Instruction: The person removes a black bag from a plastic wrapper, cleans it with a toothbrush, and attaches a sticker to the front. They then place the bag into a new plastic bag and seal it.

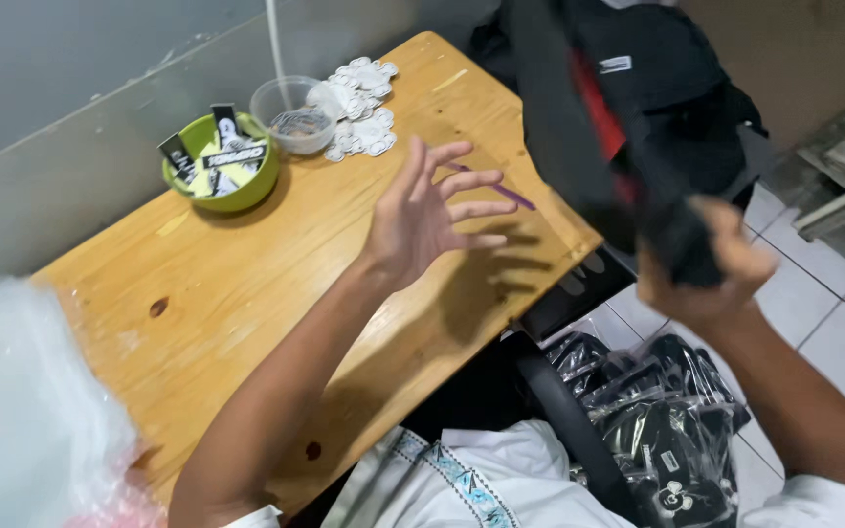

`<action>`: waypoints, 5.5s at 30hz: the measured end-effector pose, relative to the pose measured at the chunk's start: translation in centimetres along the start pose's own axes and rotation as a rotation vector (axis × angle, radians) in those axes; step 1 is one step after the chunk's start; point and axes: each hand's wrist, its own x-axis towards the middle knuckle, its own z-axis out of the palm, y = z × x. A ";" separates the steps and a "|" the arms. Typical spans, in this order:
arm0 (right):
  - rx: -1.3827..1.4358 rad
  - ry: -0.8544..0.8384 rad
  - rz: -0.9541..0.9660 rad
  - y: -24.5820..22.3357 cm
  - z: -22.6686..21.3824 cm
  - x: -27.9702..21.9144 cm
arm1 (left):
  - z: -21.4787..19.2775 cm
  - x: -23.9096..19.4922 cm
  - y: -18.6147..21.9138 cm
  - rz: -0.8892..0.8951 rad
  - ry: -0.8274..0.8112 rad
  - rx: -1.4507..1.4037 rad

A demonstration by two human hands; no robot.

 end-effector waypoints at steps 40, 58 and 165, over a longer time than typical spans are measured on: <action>-1.520 -0.656 -0.135 20.0 24.4 18.0 | -19.2 -21.0 -3.0 -0.010 0.986 1.732; -1.825 -0.512 -0.784 26.3 22.5 15.2 | -20.5 -21.2 -4.2 0.367 1.170 1.988; -1.636 -0.710 0.559 5.5 14.9 6.7 | -16.5 -18.0 -4.5 0.338 0.407 1.909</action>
